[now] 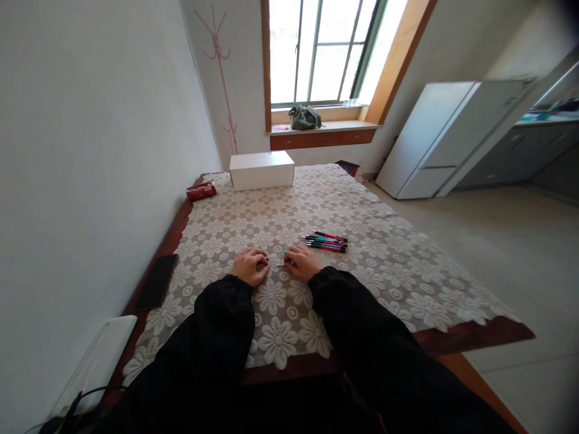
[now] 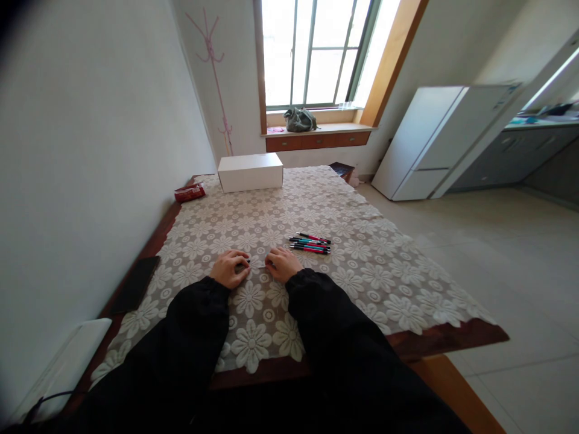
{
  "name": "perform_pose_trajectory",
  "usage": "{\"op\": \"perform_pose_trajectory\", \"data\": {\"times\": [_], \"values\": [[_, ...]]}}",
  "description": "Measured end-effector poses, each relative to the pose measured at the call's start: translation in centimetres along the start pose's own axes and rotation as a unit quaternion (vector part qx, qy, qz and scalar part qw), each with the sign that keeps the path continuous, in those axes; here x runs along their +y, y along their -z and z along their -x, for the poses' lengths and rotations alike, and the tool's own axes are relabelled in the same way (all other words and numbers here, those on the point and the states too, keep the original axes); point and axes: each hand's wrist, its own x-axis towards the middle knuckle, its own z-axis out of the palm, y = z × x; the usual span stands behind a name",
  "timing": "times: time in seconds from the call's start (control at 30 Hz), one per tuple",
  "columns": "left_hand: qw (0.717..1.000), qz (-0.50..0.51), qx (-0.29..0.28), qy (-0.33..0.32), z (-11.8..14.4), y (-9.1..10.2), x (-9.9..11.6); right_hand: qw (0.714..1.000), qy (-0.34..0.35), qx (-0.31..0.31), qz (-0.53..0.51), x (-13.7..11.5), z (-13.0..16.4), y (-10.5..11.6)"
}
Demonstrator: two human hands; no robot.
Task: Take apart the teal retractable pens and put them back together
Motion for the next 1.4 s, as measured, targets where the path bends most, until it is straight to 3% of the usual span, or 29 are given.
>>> {"op": "perform_pose_trajectory", "data": {"times": [0.4,0.73,0.93,1.07,1.2,1.4], "values": [[1.0,-0.005,-0.016,0.02,0.0,0.1,0.0,1.0,0.004,0.007,0.011,0.3,0.0,-0.3],[0.999,-0.016,-0.018,0.021,0.0,0.0,-0.1,0.995,-0.051,0.086,0.017,2.0,0.2,0.8],[1.0,-0.011,-0.018,0.018,0.0,0.0,0.0,0.998,-0.018,0.062,0.005,1.7,0.1,0.6],[1.0,-0.006,-0.018,0.019,0.0,0.1,0.0,0.996,-0.043,0.082,0.011,1.6,0.2,0.8],[1.0,-0.007,-0.01,0.019,0.0,0.0,0.0,0.991,-0.079,0.106,0.026,1.8,0.3,1.0],[0.999,0.003,0.025,0.035,-0.2,0.0,-0.1,0.995,-0.048,0.092,0.005,1.8,0.3,0.5]]}}
